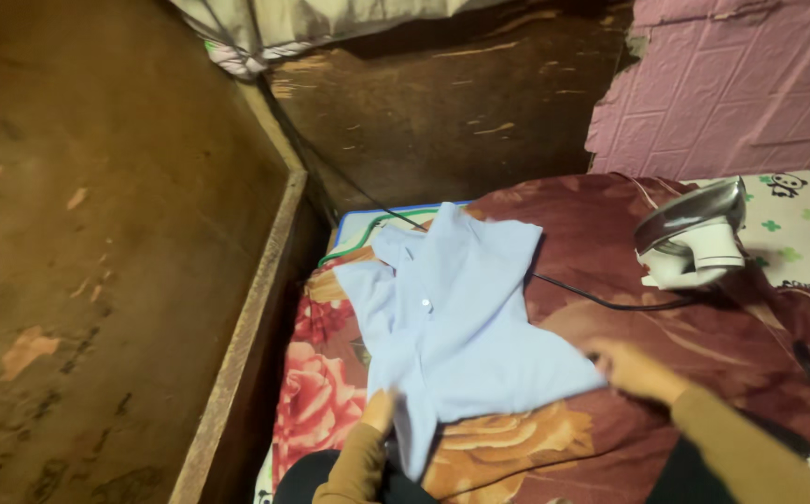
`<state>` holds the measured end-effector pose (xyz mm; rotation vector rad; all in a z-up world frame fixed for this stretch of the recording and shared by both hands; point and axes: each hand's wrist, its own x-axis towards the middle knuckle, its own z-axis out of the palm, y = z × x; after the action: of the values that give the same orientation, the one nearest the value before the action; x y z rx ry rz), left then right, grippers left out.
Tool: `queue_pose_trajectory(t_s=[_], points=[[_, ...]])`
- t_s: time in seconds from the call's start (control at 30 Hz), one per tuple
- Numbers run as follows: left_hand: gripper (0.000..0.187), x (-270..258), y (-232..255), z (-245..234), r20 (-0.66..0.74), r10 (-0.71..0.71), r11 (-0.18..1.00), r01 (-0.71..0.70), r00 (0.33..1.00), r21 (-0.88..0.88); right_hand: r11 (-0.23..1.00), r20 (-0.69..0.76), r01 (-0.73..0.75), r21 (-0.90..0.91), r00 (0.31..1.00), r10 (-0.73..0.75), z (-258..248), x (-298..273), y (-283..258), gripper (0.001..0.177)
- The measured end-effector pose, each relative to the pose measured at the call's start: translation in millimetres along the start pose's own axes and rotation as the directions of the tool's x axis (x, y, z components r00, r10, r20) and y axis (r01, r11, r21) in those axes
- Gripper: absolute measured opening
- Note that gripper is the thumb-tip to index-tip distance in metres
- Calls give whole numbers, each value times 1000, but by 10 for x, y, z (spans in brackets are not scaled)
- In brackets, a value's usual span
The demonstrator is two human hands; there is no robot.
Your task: The person irons a light blue shirt laid out on a bed. They repeatedly smooth the fabric with one hand and move the iron over the shirt with the other, adjusting the shirt's position several times.
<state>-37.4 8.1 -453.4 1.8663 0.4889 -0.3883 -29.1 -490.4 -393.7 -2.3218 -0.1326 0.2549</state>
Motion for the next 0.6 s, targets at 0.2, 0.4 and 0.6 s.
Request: queue_pose_trajectory(t_s=[0.2, 0.4, 0.6], points=[[70, 45, 86, -40, -31, 156, 936, -138, 987, 323, 916, 131, -87, 392, 991, 37, 115, 124, 397, 29], [52, -495, 763, 402, -300, 646, 597, -219, 702, 772, 985, -60, -35, 167, 997, 46, 149, 45, -99, 28], [54, -837, 1056, 1524, 302, 663, 431, -679, 685, 595, 984, -171, 32, -177, 983, -63, 185, 114, -241, 24]])
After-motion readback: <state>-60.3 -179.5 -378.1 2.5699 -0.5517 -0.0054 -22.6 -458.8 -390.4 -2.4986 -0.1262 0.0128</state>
